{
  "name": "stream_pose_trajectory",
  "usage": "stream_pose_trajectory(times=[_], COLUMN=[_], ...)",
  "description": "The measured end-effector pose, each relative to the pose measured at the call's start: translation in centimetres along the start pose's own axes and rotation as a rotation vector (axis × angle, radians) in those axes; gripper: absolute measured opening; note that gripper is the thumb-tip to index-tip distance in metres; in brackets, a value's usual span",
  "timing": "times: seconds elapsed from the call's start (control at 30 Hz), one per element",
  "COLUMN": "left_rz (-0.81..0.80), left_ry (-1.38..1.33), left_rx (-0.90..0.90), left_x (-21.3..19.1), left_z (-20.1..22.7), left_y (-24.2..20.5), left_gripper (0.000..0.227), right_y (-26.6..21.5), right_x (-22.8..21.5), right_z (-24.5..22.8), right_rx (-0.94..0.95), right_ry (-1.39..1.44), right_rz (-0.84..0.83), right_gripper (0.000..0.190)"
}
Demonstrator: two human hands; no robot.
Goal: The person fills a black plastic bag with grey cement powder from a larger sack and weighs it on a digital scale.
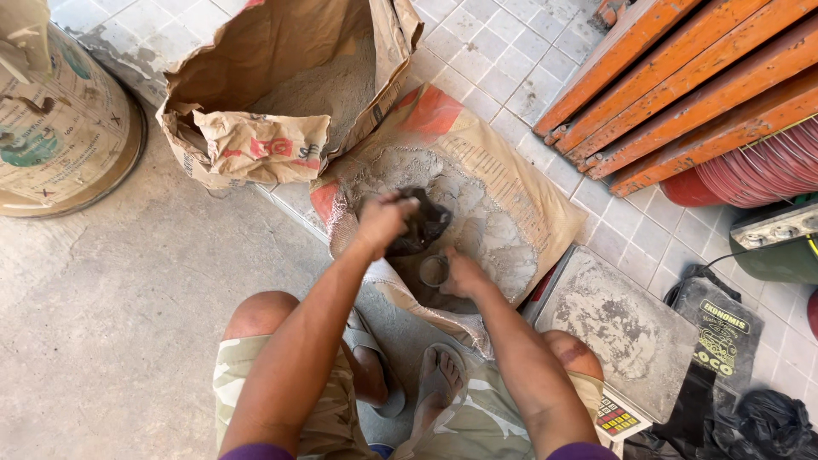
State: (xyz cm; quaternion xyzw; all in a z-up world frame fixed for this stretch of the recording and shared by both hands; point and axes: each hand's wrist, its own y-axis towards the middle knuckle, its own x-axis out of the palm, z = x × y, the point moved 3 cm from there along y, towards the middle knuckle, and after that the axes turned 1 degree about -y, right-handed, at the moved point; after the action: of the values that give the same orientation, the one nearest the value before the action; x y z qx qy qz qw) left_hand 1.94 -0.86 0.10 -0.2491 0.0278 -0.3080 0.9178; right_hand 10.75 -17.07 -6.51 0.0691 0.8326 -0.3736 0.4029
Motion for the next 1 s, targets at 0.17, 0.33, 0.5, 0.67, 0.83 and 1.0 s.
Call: stream_pose_trajectory(times=[0.17,0.33,0.5,0.67,0.83,1.0], left_rz=[0.016,-0.017,0.146,0.103,-0.174,-0.282], left_ry=[-0.059,0.048,-0.213,-0.21,0.036,-0.129], left_rx=[-0.013,-0.04,0.077,0.137,0.283,0.26], left_x=[-0.4,-0.1,-1.8,-0.2,5.7,13.4], left_z=[0.7,0.2,3.9,3.0,5.9,8.4], left_y=[-1.2,-1.0,-3.1,-0.6,-3.0,-8.9], left_gripper=[0.032,0.047,0.04,0.028,0.038,0.019], right_y=[-3.0,-0.1,2.0,-1.0,-6.1,-14.4], right_x=[-5.8,-6.3,-7.6,-9.0,-10.8,-13.6], right_z=[-6.2,-7.0,-6.4,-6.0,-2.0,2.6], right_rx=[0.069,-0.03,-0.301,-0.385,-0.357,-0.337], right_ry=[0.358,0.512,1.337,1.213,1.231,1.221], right_rz=[0.186,0.585,0.662,0.721,0.837,0.997], right_gripper=[0.077,0.027,0.016,0.012,0.006,0.009])
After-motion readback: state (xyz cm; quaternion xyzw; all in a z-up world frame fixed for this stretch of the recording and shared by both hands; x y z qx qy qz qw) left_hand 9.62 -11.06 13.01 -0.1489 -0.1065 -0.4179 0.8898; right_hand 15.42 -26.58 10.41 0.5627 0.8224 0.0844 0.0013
